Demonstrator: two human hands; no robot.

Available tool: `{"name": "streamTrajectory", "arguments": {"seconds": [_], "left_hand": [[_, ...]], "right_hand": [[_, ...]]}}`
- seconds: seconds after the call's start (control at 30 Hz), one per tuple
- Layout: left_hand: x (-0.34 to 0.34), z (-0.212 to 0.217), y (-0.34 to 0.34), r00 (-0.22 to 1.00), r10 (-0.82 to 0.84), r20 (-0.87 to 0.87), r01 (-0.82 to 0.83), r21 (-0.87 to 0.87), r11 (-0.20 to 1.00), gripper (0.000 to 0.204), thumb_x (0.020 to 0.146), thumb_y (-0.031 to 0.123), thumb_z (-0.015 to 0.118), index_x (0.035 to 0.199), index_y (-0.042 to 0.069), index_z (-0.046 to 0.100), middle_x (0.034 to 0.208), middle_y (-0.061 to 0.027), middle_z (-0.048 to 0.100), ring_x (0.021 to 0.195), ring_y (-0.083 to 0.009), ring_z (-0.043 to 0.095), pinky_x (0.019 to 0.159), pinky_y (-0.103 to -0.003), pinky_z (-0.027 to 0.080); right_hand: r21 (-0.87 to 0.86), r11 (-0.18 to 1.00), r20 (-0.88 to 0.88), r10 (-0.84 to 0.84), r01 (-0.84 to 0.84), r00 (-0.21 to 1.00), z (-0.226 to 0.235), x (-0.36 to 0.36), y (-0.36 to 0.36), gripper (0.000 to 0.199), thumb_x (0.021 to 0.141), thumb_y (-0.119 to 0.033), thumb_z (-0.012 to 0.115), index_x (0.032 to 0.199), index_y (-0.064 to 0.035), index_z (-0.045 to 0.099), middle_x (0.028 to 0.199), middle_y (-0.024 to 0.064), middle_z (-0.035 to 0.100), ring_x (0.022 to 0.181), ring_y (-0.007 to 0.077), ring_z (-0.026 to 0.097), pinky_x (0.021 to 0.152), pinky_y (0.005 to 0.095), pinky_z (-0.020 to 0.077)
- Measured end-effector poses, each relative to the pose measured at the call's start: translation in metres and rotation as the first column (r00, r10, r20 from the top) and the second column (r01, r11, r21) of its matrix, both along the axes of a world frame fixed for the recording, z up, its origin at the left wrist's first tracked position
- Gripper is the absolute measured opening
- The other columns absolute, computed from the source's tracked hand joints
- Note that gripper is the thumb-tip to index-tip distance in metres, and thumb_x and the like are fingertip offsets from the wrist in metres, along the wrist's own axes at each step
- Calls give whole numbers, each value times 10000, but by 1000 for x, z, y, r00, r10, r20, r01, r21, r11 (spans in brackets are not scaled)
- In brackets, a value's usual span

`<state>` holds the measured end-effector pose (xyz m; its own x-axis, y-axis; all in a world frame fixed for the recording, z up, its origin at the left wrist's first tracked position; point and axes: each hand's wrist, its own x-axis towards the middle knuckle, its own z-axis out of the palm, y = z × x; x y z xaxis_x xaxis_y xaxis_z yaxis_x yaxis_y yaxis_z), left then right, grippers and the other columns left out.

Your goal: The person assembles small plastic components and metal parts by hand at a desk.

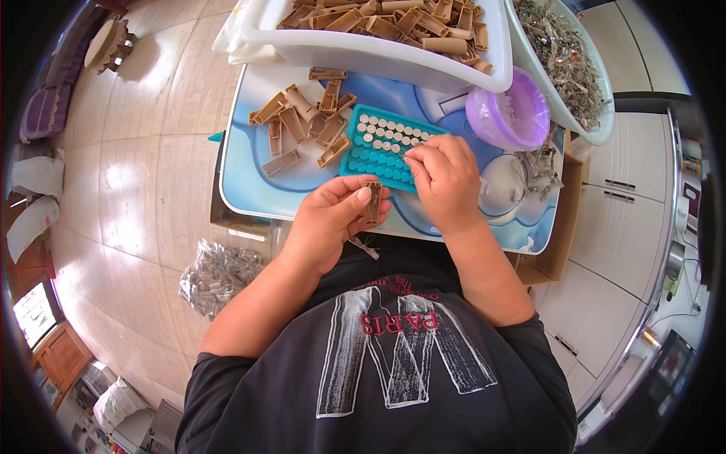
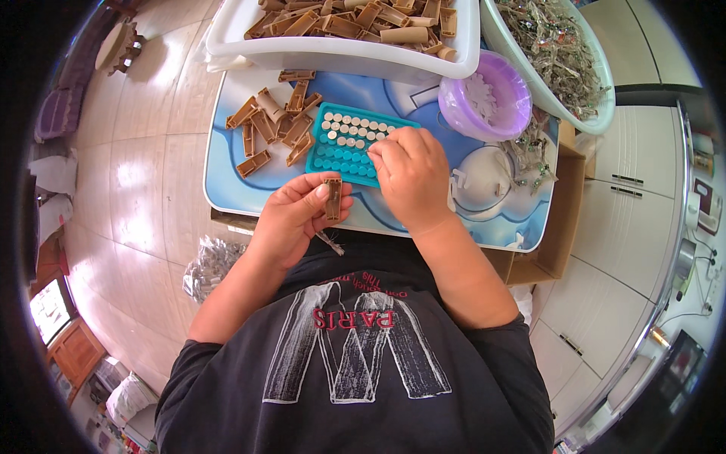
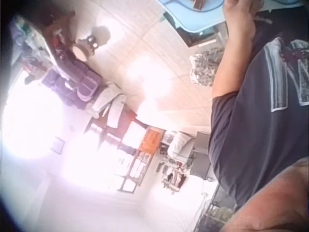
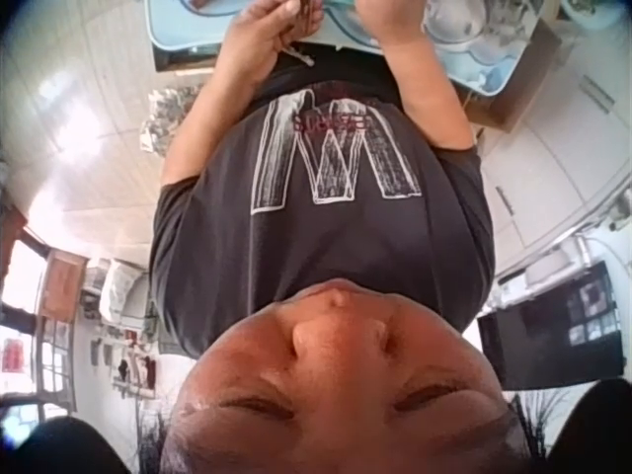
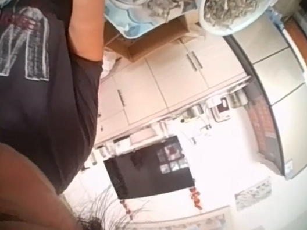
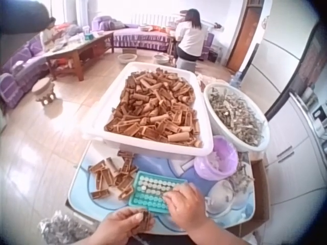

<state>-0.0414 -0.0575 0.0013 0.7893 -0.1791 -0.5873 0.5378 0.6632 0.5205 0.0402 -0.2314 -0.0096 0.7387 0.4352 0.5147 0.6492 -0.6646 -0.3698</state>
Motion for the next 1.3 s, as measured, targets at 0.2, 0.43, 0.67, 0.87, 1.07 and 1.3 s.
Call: {"name": "streamTrajectory", "arguments": {"seconds": [0.2,0.43,0.67,0.87,1.07,1.3], "left_hand": [[2,0,-3,1000,2,0,-2,-1,1000,236,916,106,538,1113,-23,523,1016,-124,627,897,-197,628,811,-321,530],[8,0,-4,1000,18,17,-18,21,1000,236,918,106,537,1114,-22,518,1014,-121,627,890,-191,627,811,-312,523],[7,-9,-5,998,34,55,-35,18,999,227,914,122,551,1096,-12,542,992,-83,625,861,-155,618,795,-298,522],[7,-7,-5,998,31,61,-33,25,999,222,916,112,543,1103,-6,544,1008,-82,627,871,-158,620,797,-302,520],[8,-5,-6,998,46,53,-47,21,999,230,920,114,534,1111,-15,534,1019,-105,630,893,-183,625,820,-324,519],[9,-4,-5,998,47,35,-48,19,999,227,920,116,535,1105,-16,535,1018,-112,631,891,-189,627,822,-328,521]], "right_hand": [[-1,1000,-20,-19,19,1000,1,-1,1,151,649,-73,712,767,-83,619,767,29,546,733,229,538,645,349,437],[50,998,-28,34,-32,999,6,-4,1,159,636,-76,726,751,-78,615,757,37,540,709,235,530,637,352,425],[175,971,-145,189,-163,971,20,-23,15,168,629,-71,735,735,-65,604,737,37,531,687,238,521,601,356,415],[232,953,-174,239,-197,955,17,-20,13,166,635,-52,731,769,-61,633,736,39,539,683,238,523,600,357,421],[42,999,-47,25,-23,999,6,4,13,184,614,-47,729,774,-79,644,782,36,548,729,232,531,625,342,426],[48,998,-77,31,-28,997,0,2,10,162,605,-67,726,718,-92,612,793,31,544,755,235,533,661,353,423]]}}
